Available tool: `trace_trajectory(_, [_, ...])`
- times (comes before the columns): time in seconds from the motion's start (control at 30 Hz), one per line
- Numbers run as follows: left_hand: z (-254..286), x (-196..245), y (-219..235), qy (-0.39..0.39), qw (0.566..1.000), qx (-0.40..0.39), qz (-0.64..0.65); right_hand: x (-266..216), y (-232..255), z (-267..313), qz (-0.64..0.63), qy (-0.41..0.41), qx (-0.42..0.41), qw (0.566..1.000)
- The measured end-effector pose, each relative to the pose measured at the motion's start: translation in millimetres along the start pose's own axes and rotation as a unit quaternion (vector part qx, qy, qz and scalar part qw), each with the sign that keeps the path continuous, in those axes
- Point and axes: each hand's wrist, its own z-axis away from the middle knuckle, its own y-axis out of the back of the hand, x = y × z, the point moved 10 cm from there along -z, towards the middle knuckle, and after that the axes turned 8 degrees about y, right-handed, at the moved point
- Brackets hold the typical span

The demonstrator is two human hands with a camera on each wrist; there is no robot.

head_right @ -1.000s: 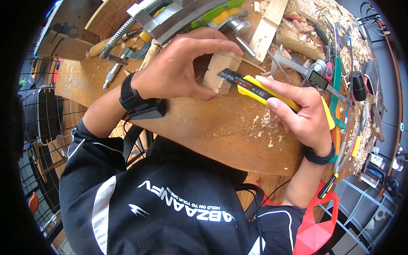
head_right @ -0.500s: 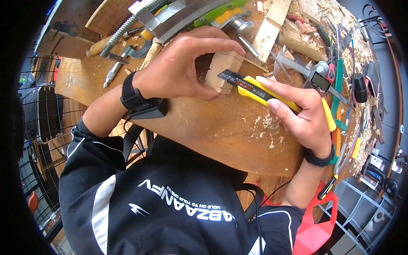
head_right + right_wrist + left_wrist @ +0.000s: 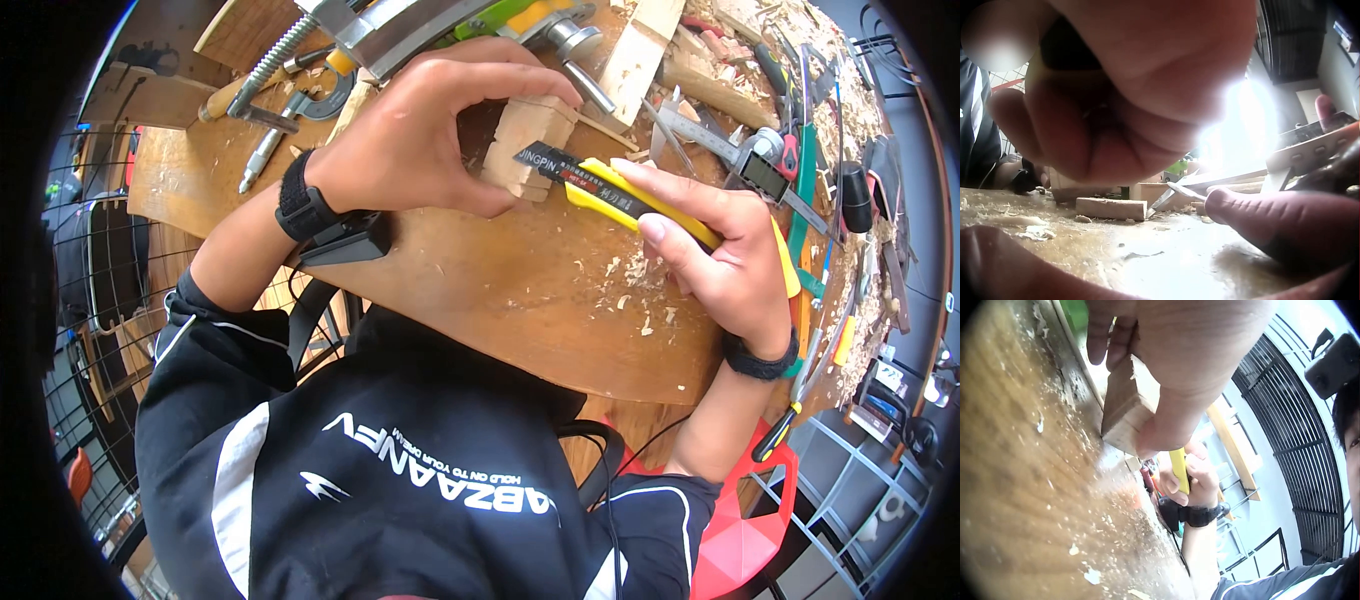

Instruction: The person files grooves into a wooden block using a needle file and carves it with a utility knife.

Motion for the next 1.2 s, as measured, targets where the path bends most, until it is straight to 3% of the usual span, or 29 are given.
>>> trace_trajectory(0.33, [1,4,1,-0.031,0.999,0.015,-0.019,-6,4,0,0.021,0.037,0.014,0.999])
trace_trajectory(0.43, [1,2,0,-0.002,1.0,-0.001,0.001,-4,5,1,0.011,0.03,0.028,0.999])
trace_trajectory(1.0, [0,5,-3,-0.014,1.0,-0.005,-0.013,-8,12,0,0.029,0.049,0.042,0.997])
trace_trajectory(1.07, [0,5,-3,-0.001,0.999,-0.007,-0.037,-13,12,0,0.019,0.101,0.052,0.993])
trace_trajectory(1.1, [1,8,-1,-0.033,0.997,0.015,-0.065,-15,13,0,0.025,0.097,0.049,0.994])
trace_trajectory(1.2, [2,13,1,-0.018,0.997,0.02,-0.067,-9,16,1,0.005,0.072,0.055,0.996])
